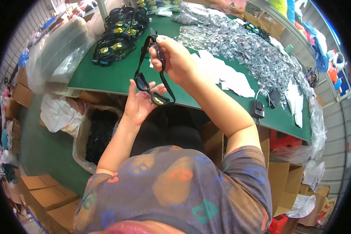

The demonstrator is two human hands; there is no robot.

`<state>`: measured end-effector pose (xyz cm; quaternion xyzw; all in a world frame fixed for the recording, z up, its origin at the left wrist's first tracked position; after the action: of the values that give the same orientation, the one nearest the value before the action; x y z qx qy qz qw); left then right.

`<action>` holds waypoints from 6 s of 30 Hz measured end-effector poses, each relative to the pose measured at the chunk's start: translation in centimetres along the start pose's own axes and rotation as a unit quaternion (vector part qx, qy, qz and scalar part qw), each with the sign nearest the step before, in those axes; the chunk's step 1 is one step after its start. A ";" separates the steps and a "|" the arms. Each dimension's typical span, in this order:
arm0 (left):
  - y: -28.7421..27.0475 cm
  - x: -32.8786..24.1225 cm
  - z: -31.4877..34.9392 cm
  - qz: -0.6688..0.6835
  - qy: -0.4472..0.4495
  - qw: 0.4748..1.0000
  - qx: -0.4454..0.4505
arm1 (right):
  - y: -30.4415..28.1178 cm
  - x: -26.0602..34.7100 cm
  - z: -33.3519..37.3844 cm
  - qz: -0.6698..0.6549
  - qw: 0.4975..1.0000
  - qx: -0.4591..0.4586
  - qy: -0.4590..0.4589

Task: The person packages swimming goggles by attaching paper card inserts around the straps, placing the goggles into plastic pouches, and sealing the pouches by hand.

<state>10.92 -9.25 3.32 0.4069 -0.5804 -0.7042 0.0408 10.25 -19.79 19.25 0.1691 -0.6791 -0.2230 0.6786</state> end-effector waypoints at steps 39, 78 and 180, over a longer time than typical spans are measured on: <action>1.1 0.3 3.8 -0.085 0.009 0.996 -0.036 | -30.2 5.8 -13.5 0.910 0.341 -0.209 -0.106; 2.3 -6.5 0.9 -0.278 0.256 0.926 0.024 | -2.4 -7.7 6.1 0.558 0.807 -0.175 -0.079; -0.2 3.9 4.5 -0.351 -0.057 0.935 0.015 | -36.7 9.0 -1.1 0.779 0.539 -0.320 -0.017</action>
<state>5.66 -7.73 1.08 0.5443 -0.4125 -0.6871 -0.2479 8.45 -55.59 7.35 -0.6589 -0.4376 0.1879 0.5822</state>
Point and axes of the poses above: each hand's wrist, its own z-axis away from the middle knuckle, its own y-axis out of the palm, x = y × z, the point moved 10 cm from there along -z, towards the middle knuckle, and after that the axes turned 11 degrees about y, right-handed, at the moved point
